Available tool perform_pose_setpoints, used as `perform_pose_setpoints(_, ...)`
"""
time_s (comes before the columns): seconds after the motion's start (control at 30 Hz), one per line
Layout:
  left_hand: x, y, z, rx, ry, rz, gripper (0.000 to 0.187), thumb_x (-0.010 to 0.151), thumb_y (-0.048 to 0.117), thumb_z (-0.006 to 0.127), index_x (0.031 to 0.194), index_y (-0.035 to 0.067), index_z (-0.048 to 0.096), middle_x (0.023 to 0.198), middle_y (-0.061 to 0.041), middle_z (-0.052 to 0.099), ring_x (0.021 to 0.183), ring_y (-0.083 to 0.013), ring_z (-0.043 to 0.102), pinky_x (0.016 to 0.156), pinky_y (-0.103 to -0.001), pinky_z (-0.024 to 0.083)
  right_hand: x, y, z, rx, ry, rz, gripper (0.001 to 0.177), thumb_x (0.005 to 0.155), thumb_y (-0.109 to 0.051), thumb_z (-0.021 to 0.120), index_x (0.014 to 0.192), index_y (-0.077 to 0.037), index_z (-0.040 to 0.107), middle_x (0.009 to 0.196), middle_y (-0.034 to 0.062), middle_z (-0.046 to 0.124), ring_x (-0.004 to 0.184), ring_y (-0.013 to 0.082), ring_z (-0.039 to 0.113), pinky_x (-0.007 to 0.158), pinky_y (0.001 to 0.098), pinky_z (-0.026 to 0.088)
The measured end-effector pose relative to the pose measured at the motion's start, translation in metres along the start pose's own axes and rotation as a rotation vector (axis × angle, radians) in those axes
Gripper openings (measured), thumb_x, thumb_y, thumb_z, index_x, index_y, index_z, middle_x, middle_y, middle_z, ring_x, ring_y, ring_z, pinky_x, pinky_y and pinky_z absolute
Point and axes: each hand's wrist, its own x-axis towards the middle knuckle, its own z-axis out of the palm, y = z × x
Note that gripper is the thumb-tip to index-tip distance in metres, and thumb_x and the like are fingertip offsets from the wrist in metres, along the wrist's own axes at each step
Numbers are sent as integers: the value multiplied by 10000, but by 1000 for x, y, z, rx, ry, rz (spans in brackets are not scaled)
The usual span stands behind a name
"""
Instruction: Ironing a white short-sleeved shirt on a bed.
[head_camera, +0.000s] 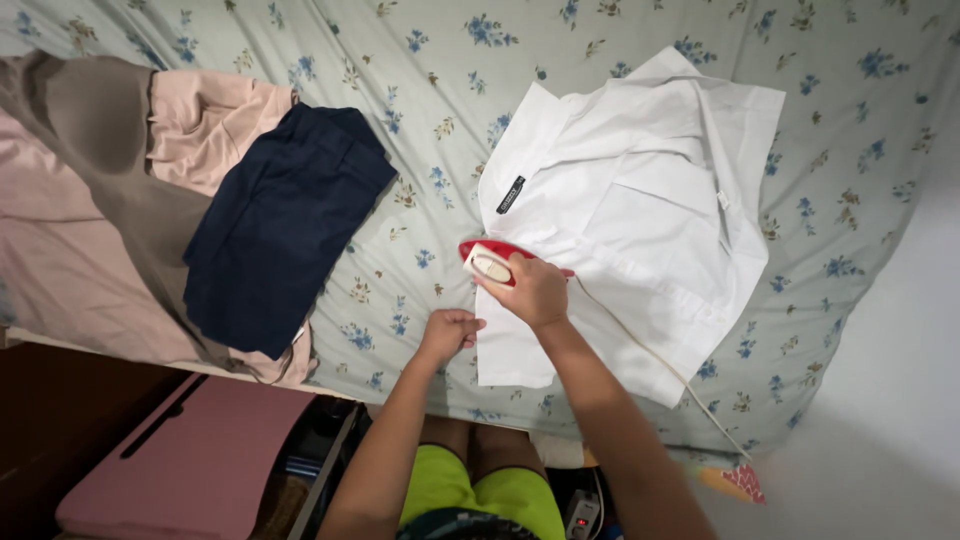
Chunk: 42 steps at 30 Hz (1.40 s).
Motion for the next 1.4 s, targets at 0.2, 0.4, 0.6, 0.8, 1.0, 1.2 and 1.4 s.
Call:
perform_pose_setpoints(0.2,18,-19,-7,-113,-86,53,122,814,15,734,909,-57,763,717,-65,700,553,-121,580,519,-263,498,-8,9,-1,50,-63,-192,539,678,-522,908,694,-89,587,583,119,606,537,324,627,537,431,521)
perform_pose_setpoints(0.4,15,-8,-5,-72,-68,48,144,865,42,805,896,-80,734,723,-56,669,590,-105,594,542,-244,504,-4,11,-4,112,-176,-199,493,724,-502,899,713,-98,616,588,114,626,557,314,655,548,433,530)
perform_pose_setpoints(0.6,3,5,-1,-5,0,-26,140,831,93,815,885,-18,749,710,-36,690,565,-97,596,540,-237,517,-16,27,-29,-84,-115,139,549,715,-558,883,682,-74,625,612,143,645,580,346,655,541,450,526)
perform_pose_setpoints(0.8,18,-18,-4,-58,-22,-8,167,818,90,840,860,-41,746,703,-47,685,569,-109,590,520,-257,505,-15,31,-55,-98,-253,325,528,712,-578,862,685,-94,652,588,123,650,527,332,655,508,459,508)
perform_pose_setpoints(1.0,14,-11,-5,-39,-39,-13,162,823,113,838,873,-13,749,693,-38,666,566,-102,589,534,-245,520,-14,40,-37,29,-187,-260,536,728,-544,873,679,-77,615,581,112,641,553,325,653,533,453,510)
perform_pose_setpoints(1.2,12,-7,-3,-41,-44,2,144,815,111,825,878,1,756,716,-21,691,587,-81,607,543,-236,531,-11,20,-19,72,-188,-207,443,711,-514,864,732,-131,642,596,91,625,554,290,653,565,417,533)
perform_pose_setpoints(1.4,13,-8,-5,-24,-27,32,140,824,126,822,837,8,747,702,-26,672,572,-87,600,525,-246,526,-14,9,-5,-23,-97,-58,536,704,-567,869,755,-88,632,549,97,589,506,301,625,535,451,519)
